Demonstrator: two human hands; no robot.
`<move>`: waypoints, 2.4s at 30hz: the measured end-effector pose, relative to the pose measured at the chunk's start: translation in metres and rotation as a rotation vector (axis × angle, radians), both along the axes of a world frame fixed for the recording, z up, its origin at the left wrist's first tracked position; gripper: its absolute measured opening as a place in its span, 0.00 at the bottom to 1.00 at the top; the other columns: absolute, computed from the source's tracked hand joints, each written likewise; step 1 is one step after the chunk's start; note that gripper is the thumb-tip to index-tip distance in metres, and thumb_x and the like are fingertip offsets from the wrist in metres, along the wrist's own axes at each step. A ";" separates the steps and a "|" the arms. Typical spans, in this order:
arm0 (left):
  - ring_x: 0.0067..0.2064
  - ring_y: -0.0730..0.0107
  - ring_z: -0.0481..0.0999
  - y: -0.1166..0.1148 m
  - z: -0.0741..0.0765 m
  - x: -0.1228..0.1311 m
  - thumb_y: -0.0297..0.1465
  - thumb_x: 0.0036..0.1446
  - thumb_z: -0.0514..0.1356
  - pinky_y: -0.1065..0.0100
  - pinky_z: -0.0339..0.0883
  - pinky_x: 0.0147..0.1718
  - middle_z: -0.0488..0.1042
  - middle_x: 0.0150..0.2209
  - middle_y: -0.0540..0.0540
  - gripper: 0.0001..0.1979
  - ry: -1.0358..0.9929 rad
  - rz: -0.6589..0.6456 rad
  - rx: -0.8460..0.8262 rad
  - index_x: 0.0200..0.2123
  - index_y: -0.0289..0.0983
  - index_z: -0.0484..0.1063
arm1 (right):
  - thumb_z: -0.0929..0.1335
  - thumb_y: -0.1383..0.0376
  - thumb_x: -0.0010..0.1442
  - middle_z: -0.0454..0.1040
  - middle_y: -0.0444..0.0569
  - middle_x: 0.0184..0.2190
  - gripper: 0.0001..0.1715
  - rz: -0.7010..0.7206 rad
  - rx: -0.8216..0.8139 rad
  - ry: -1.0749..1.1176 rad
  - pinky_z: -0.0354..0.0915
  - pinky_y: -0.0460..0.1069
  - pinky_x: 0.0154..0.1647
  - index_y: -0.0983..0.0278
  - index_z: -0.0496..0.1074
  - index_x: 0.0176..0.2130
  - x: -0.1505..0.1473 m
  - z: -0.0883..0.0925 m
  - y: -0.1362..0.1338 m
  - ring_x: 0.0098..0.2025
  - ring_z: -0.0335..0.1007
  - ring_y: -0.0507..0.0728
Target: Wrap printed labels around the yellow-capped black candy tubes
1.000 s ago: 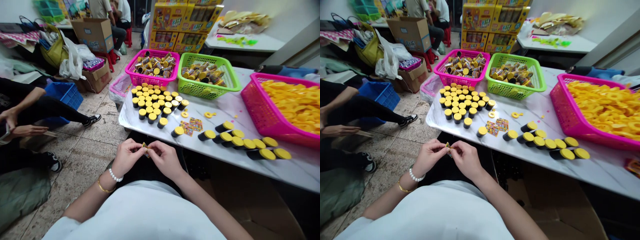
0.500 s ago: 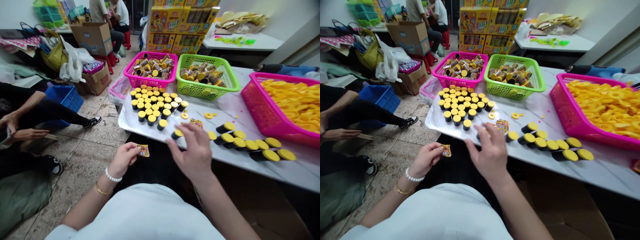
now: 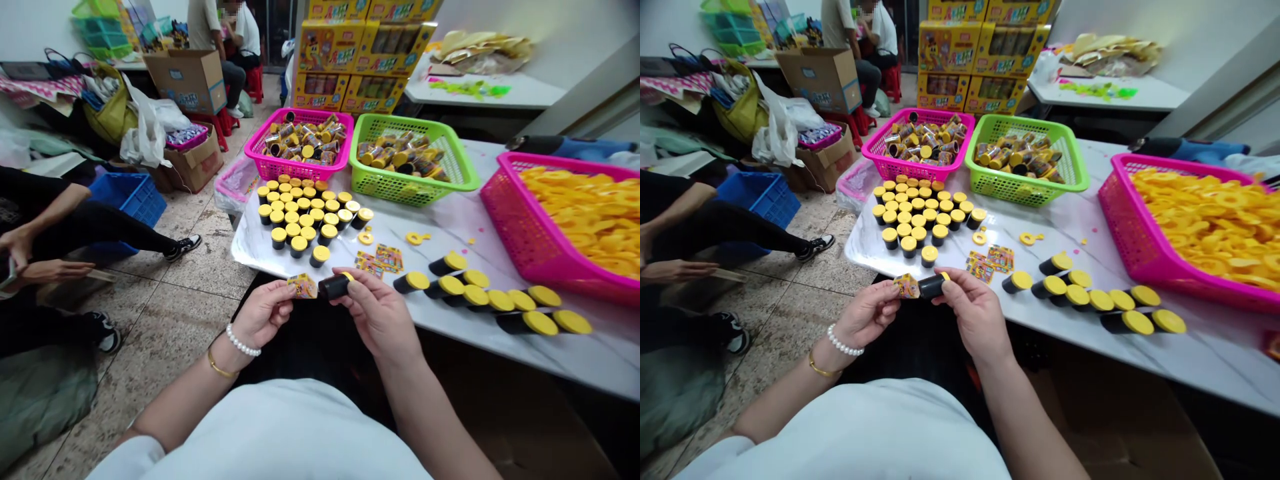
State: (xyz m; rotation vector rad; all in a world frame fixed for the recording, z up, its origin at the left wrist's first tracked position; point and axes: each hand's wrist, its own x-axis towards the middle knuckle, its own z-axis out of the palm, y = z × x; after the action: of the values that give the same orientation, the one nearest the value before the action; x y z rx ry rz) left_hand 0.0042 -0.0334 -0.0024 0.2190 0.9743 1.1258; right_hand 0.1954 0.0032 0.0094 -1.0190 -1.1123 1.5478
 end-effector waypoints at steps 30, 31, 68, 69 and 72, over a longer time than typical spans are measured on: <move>0.26 0.82 0.66 0.002 0.037 0.039 0.36 0.42 0.76 0.80 0.52 0.19 0.73 0.29 0.48 0.18 0.219 0.039 0.351 0.34 0.31 0.79 | 0.76 0.58 0.57 0.78 0.47 0.40 0.15 -0.218 0.515 -0.143 0.77 0.51 0.43 0.56 0.76 0.45 0.025 0.019 -0.022 0.40 0.78 0.55; 0.29 0.80 0.69 0.000 0.039 0.040 0.35 0.42 0.76 0.79 0.58 0.21 0.76 0.34 0.46 0.19 0.249 0.057 0.402 0.37 0.33 0.79 | 0.76 0.59 0.57 0.78 0.46 0.41 0.15 -0.204 0.519 -0.105 0.77 0.51 0.43 0.55 0.77 0.45 0.027 0.020 -0.024 0.41 0.78 0.55; 0.17 0.78 0.69 0.011 -0.012 0.007 0.53 0.53 0.67 0.78 0.62 0.14 0.73 0.22 0.53 0.29 0.268 -0.431 0.397 0.44 0.34 0.71 | 0.78 0.63 0.54 0.77 0.46 0.41 0.11 0.160 0.135 -0.024 0.79 0.48 0.29 0.57 0.82 0.40 0.007 -0.027 -0.020 0.31 0.77 0.51; 0.17 0.78 0.70 0.009 -0.014 0.006 0.53 0.51 0.68 0.77 0.63 0.14 0.74 0.23 0.52 0.30 0.182 -0.432 0.380 0.44 0.34 0.71 | 0.78 0.64 0.55 0.76 0.45 0.40 0.08 0.138 0.146 0.006 0.78 0.47 0.27 0.57 0.82 0.38 0.005 -0.028 -0.020 0.31 0.77 0.51; 0.14 0.80 0.67 0.004 -0.018 0.007 0.52 0.47 0.71 0.79 0.58 0.11 0.75 0.21 0.53 0.29 0.023 -0.412 0.290 0.38 0.34 0.69 | 0.76 0.66 0.57 0.75 0.45 0.45 0.09 0.104 0.145 0.028 0.78 0.47 0.26 0.54 0.82 0.40 0.003 -0.031 -0.021 0.30 0.77 0.50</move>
State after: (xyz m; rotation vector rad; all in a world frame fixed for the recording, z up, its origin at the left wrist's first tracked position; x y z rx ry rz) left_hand 0.0117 -0.0295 -0.0201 0.6387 0.7383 0.8794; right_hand 0.1985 -0.0179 -0.0218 -0.8514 -1.2550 1.5342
